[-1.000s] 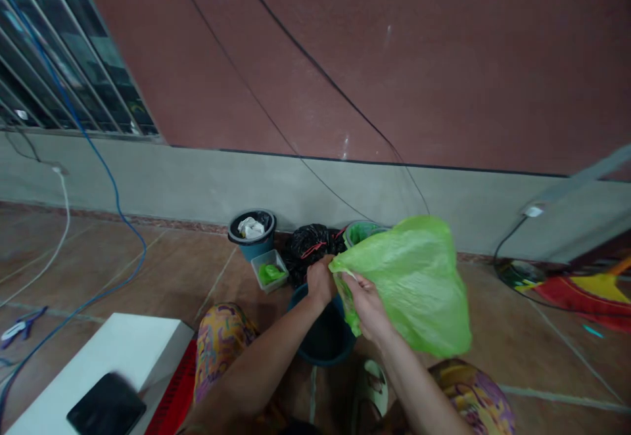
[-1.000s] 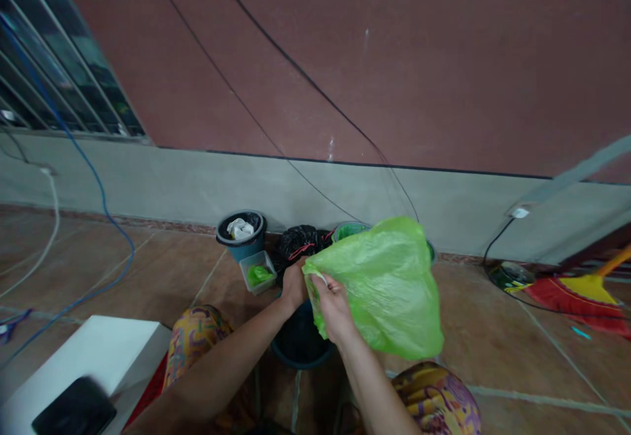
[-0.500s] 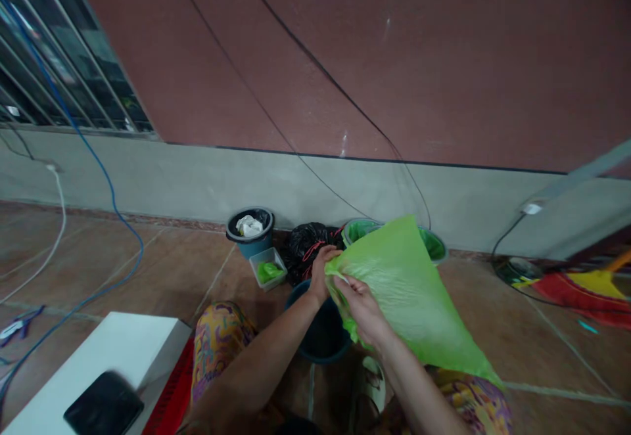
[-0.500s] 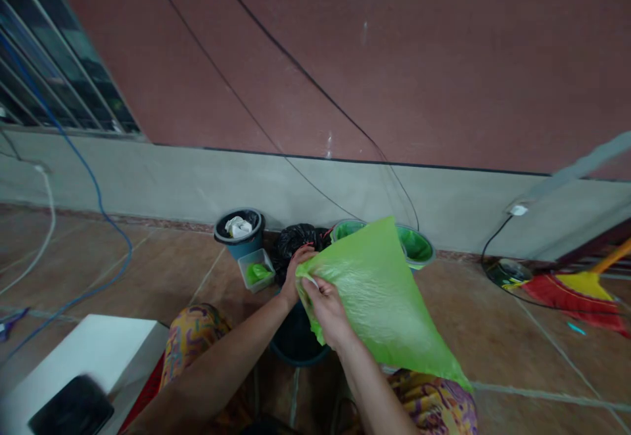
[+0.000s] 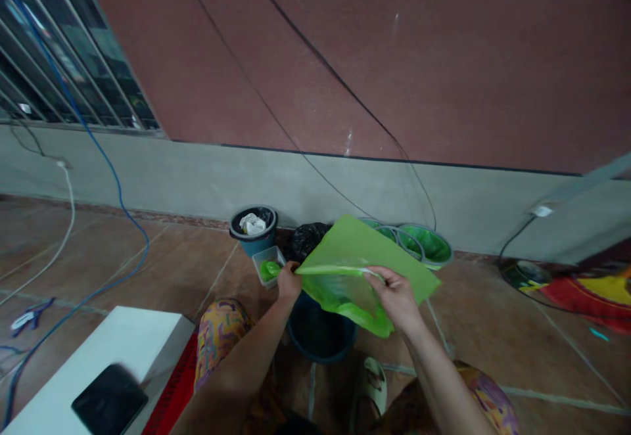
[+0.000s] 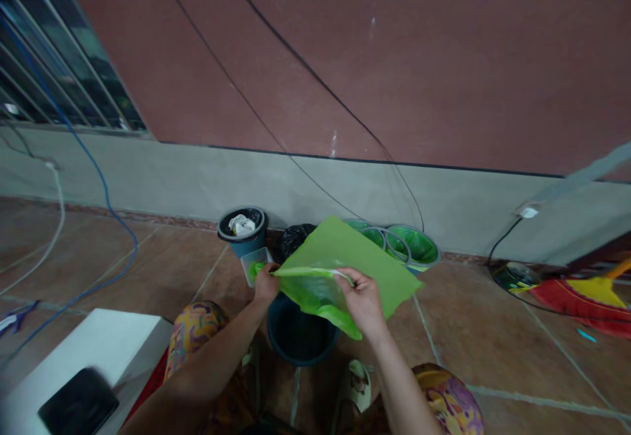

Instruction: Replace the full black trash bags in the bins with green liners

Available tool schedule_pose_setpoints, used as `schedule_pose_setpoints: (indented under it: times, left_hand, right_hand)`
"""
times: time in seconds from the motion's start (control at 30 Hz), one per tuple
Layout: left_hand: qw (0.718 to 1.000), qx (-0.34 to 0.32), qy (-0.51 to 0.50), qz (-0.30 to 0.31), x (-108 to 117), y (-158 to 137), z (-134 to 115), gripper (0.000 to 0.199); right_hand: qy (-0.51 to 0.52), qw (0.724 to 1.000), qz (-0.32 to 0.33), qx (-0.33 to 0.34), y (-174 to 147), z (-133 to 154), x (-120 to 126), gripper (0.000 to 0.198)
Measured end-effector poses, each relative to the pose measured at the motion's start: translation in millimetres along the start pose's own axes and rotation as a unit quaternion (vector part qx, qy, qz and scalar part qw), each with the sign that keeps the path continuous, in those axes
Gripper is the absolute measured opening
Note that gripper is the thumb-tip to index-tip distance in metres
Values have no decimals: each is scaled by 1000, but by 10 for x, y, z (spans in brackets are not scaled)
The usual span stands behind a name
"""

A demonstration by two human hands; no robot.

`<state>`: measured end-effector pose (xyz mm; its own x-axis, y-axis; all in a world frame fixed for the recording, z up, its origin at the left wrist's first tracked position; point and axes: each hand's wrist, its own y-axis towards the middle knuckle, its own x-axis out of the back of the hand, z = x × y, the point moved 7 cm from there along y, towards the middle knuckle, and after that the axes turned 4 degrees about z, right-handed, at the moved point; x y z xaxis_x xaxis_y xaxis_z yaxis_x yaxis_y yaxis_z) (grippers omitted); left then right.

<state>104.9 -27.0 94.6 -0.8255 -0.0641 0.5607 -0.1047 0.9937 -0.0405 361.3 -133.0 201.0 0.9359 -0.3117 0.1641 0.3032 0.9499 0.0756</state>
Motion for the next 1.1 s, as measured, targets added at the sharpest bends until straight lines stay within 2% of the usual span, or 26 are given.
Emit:
schedule_pose_setpoints:
  times: [0.1,0.2,0.33,0.43,0.53,0.63,0.73,0.8,0.87,0.93,1.0,1.1]
  left_hand:
    - [1000,6,-24,-15,101,-82,180,38]
    - [998,25,-57,-16,177,-200,373,36]
    - [996,61,-64,-14,378,-312,586,38]
    - [997,65,-38,-34,653,-303,617,38]
    - [998,57,8,-39,857,-254,527,40]
    - [996,50,58,-42,917,-233,397,41]
    - [996,51,68,-30,864,-258,332,31]
    - [997,50,61,-14,809,-299,321,26]
    - [998,38,45,-2,756,-359,304,29]
    - [1000,21,19,13,692,-436,275,35]
    - [999,1,-16,28,615,-525,230,39]
    - [994,-39,-76,63,481,-682,127,41]
  right_hand:
    - [-125,990,-46,40,53,22,216,37]
    - [-291,951,-69,79,61,75,375,32]
    - [-455,880,-10,139,76,-54,494,36]
    - [-511,849,29,133,105,-337,676,46]
    - [-512,854,10,91,155,-586,892,42]
    - [-450,892,-26,13,192,-750,1014,39]
    - [-402,914,-5,-44,172,-807,964,37]
    - [-424,904,3,-49,116,-734,905,38]
    - [-468,883,-27,-37,20,-570,850,44]
    - [-496,865,-79,0,-117,-332,741,50]
    - [-478,865,-130,83,-292,-55,542,54]
    - [-453,857,-129,208,-537,219,111,51]
